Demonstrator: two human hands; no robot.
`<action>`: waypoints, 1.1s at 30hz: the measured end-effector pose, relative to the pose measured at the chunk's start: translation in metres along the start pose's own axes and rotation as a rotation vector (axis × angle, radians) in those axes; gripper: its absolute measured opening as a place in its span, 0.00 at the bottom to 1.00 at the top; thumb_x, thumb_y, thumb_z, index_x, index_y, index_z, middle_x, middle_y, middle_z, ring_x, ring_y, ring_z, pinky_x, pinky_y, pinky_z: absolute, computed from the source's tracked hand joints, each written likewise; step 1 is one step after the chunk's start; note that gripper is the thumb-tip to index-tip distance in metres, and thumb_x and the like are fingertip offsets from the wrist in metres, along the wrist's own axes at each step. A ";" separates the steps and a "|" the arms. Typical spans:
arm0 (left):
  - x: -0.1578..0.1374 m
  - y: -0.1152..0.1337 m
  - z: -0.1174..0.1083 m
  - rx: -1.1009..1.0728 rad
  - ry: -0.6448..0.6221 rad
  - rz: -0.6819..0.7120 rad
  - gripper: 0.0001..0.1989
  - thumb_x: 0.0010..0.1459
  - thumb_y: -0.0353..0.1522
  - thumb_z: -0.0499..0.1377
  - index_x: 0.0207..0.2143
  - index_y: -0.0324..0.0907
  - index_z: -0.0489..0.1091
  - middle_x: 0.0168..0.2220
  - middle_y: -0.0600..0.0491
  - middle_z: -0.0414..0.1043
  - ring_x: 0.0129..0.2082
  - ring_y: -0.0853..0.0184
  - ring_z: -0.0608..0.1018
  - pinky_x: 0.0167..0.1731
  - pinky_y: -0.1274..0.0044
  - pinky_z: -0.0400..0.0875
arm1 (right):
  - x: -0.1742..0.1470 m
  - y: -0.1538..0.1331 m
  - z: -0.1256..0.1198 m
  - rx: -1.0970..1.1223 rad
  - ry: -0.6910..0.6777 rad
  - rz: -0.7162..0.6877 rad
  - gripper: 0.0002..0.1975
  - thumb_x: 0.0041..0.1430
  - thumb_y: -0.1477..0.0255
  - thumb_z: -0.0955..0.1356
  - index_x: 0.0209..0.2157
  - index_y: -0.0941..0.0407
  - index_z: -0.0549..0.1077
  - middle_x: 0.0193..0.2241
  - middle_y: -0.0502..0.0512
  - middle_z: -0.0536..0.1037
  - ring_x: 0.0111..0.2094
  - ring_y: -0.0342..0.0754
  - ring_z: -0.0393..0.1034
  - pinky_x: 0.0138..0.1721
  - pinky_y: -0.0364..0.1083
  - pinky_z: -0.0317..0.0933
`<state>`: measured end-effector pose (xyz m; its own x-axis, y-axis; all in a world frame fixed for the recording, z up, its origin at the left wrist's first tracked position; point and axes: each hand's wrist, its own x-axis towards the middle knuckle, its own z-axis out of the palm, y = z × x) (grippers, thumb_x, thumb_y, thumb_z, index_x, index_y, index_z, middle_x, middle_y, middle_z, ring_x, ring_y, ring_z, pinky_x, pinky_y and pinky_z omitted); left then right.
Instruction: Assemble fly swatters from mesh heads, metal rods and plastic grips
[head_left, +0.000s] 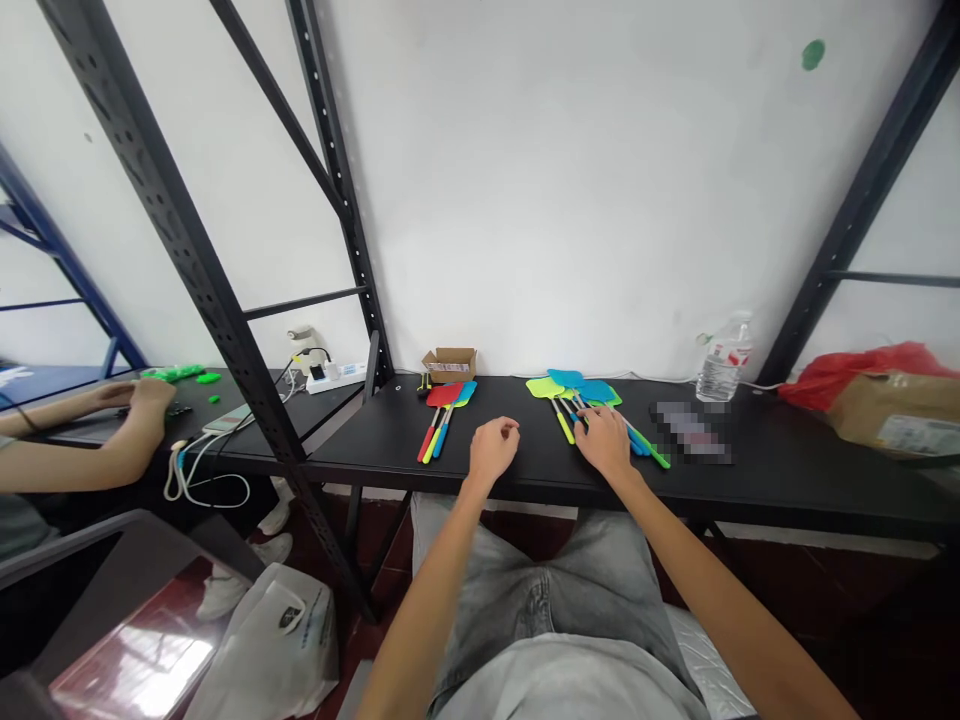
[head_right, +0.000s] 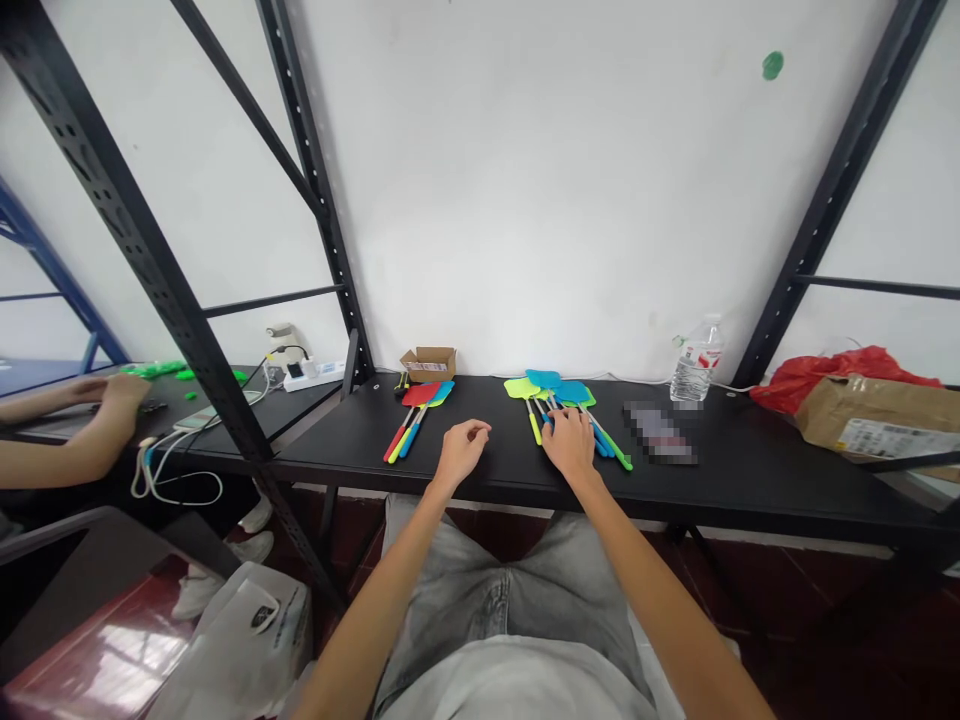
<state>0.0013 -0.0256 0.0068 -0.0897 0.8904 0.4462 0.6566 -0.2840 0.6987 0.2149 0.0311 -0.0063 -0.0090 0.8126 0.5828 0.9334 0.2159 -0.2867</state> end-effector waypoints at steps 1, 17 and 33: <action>0.003 -0.002 -0.008 0.096 0.013 -0.011 0.12 0.58 0.31 0.53 0.39 0.45 0.76 0.35 0.52 0.78 0.37 0.66 0.77 0.38 0.77 0.67 | 0.000 0.001 0.001 0.011 0.010 -0.006 0.15 0.61 0.70 0.62 0.45 0.57 0.76 0.45 0.63 0.72 0.49 0.57 0.62 0.50 0.52 0.54; 0.031 -0.039 -0.084 1.012 0.081 -0.181 0.14 0.59 0.33 0.52 0.37 0.36 0.76 0.41 0.37 0.74 0.45 0.52 0.74 0.42 0.67 0.66 | 0.003 0.001 -0.001 0.160 0.083 -0.045 0.13 0.60 0.73 0.62 0.40 0.58 0.76 0.41 0.64 0.73 0.45 0.57 0.63 0.49 0.53 0.55; 0.014 0.016 -0.003 0.494 0.014 0.109 0.09 0.63 0.33 0.50 0.46 0.45 0.60 0.36 0.51 0.74 0.38 0.61 0.78 0.36 0.76 0.63 | 0.014 -0.058 0.003 1.175 -0.060 0.169 0.19 0.60 0.58 0.64 0.40 0.57 0.77 0.35 0.58 0.79 0.28 0.46 0.72 0.25 0.43 0.65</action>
<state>0.0083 -0.0190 0.0259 -0.0084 0.8592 0.5115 0.9384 -0.1700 0.3009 0.1590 0.0315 0.0160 0.0365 0.8960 0.4426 0.0235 0.4421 -0.8967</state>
